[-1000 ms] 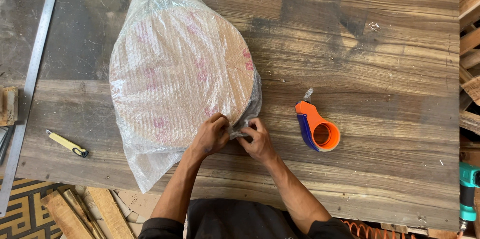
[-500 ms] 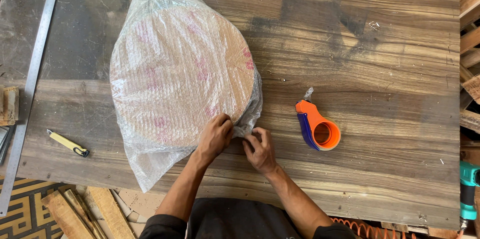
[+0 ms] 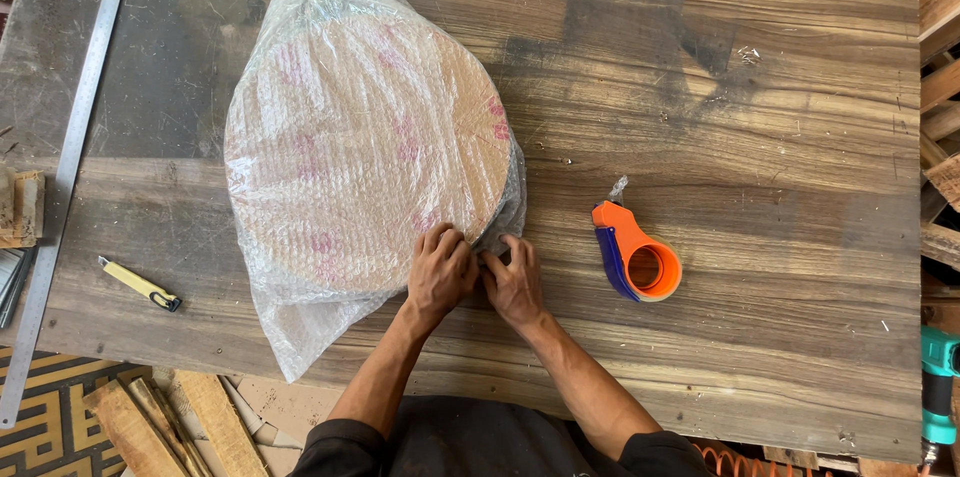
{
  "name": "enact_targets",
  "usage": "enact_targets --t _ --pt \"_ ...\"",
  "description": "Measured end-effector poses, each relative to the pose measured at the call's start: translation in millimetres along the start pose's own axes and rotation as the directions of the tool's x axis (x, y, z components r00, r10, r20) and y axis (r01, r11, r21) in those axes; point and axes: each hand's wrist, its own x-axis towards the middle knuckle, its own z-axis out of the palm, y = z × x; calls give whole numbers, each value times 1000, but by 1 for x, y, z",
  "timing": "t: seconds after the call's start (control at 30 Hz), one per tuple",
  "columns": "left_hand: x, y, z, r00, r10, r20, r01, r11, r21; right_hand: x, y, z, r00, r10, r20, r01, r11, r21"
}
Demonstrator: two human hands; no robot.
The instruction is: The person uses a tape dispenser to secure bubble wrap around a large, round wooden object on a workbench. They apply strips of tape across the packaging and press the edges down by hand.
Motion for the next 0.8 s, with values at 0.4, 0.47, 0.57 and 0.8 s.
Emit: enact_targets --t 0.4,0.47,0.57,0.8 --pt "-9 -6 11 1000 28 11 -27 997 -68 26 -7 -30 990 -30 140 8 988 157" --pt "-7 -2 8 1000 29 6 -29 998 -56 29 -5 -28 993 -33 117 12 984 178" --pt "-7 -3 9 999 37 3 -36 998 -45 38 -5 -27 998 -41 46 28 967 254" --pt "-6 -1 5 999 31 29 -28 996 -83 52 -5 -27 989 -67 -130 111 921 374"
